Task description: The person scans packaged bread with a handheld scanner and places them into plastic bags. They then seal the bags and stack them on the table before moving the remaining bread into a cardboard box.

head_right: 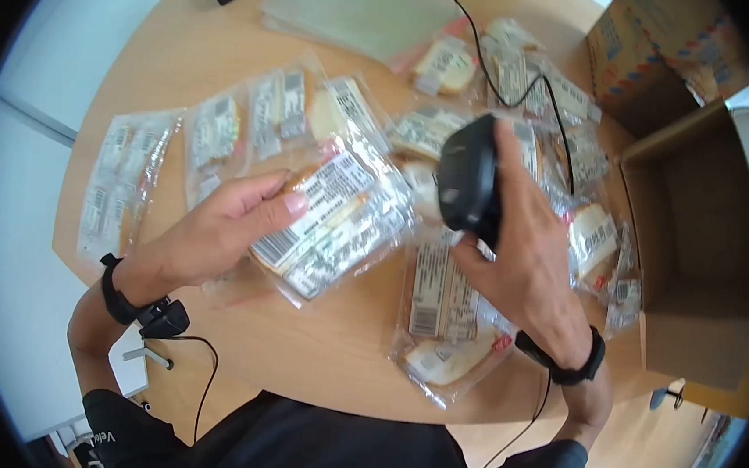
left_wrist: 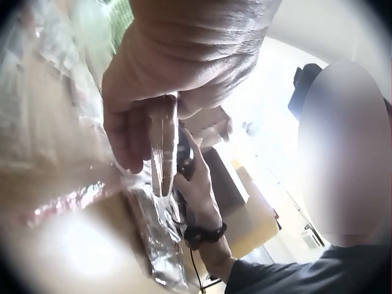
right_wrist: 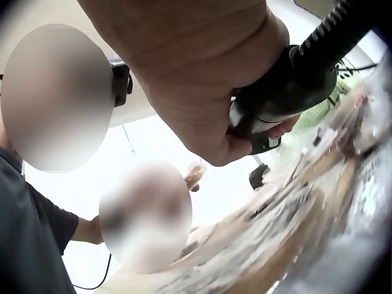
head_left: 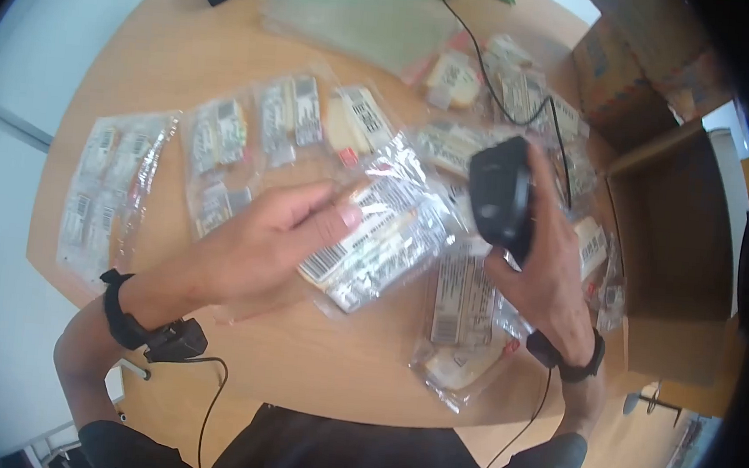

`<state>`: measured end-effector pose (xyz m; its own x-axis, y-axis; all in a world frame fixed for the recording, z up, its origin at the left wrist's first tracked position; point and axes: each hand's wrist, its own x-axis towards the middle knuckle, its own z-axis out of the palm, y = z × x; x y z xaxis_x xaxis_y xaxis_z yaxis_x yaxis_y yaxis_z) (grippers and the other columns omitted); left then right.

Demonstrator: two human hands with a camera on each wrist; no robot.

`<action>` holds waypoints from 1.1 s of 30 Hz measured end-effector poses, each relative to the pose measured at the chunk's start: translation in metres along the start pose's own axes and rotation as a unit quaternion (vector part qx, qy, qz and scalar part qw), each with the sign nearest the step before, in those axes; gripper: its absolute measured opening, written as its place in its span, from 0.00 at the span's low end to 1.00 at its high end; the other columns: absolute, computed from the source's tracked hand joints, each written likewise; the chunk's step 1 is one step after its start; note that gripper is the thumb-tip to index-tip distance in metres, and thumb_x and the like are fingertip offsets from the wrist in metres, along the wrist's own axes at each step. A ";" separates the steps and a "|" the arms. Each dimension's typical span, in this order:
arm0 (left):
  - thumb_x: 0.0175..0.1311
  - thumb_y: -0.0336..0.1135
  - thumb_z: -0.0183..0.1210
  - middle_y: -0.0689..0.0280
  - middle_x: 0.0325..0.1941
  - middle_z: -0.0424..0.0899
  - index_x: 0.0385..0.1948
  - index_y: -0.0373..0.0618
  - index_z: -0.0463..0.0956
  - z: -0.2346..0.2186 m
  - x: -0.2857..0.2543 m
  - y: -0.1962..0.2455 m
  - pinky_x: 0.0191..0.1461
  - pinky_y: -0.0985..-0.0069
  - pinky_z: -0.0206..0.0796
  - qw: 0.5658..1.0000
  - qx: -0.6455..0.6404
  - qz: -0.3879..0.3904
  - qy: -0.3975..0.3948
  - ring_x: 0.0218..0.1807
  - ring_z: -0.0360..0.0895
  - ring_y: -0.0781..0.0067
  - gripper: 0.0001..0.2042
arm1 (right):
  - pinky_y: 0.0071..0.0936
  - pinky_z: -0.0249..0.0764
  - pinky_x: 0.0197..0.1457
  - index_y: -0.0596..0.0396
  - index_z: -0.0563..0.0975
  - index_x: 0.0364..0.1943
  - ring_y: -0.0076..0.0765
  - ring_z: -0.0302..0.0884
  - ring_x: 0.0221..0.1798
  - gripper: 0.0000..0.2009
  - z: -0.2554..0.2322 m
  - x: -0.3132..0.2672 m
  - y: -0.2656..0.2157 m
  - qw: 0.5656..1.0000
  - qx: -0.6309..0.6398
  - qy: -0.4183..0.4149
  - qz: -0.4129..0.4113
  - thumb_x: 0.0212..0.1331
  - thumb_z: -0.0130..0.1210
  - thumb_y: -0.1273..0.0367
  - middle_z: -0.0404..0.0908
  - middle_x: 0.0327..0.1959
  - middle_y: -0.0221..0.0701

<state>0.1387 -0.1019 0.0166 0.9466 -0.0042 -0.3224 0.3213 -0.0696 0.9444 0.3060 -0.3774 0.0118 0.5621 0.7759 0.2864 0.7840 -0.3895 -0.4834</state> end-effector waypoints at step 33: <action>0.77 0.26 0.59 0.54 0.69 0.78 0.71 0.39 0.64 0.042 0.049 0.010 0.70 0.50 0.78 0.946 -0.175 0.237 0.133 0.67 0.80 0.57 0.24 | 0.40 0.81 0.63 0.60 0.52 0.81 0.57 0.85 0.63 0.51 -0.017 -0.016 -0.007 0.979 0.180 0.084 -0.056 0.52 0.69 0.73 0.79 0.67 0.52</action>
<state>0.1873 -0.1446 0.0075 0.9444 0.3031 0.1271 -0.1970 0.2124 0.9571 0.2960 -0.3954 0.0242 0.5370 0.6996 0.4714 0.7169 -0.0840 -0.6921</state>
